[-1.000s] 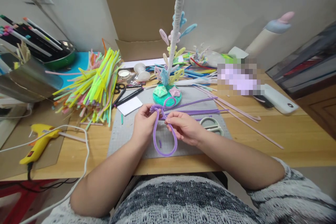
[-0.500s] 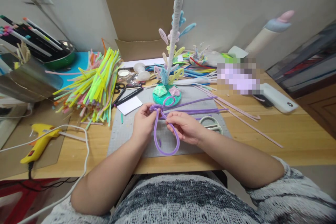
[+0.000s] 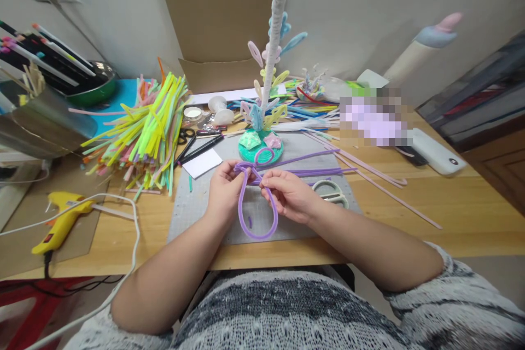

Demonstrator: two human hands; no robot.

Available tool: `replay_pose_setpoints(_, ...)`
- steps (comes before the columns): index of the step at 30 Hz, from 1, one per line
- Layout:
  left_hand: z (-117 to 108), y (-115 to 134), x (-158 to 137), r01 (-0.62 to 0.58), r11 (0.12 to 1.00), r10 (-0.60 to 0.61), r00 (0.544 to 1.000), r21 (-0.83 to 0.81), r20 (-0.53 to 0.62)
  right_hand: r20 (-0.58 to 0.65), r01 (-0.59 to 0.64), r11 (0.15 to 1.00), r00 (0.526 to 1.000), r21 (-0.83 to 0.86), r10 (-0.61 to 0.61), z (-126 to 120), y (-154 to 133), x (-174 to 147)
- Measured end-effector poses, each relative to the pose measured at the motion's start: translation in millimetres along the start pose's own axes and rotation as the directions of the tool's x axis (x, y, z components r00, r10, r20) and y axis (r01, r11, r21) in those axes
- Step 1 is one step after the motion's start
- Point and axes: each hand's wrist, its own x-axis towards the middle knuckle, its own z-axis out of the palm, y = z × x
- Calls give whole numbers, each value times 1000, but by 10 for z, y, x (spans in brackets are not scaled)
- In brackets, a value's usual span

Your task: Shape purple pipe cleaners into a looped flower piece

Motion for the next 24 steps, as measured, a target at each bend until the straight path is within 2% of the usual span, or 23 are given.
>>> replay_pose_setpoints(12,31,-67,-20,-23,1000,21,996,22,83,-82,96,995,992,11,-95,-46,50,68)
replay_pose_setpoints(14,17,-63,-6,-29,999,28,998,20,58,-78,87,996,993,14,-86,-50,37,63)
replay_pose_setpoints(20,-30,-48,40,-101,995,99,988,-12,-114,-7,22,997,1000,-70,-22,-47,0,-2)
replay_pose_setpoints(22,-19,-47,27,-102,995,103,992,8,-74,-10,32,998,999,-63,-33,-50,4,0)
replay_pose_setpoints(24,0,-46,3,-84,995,82,996,48,38,-29,40,998,999,-39,-41,-59,8,19)
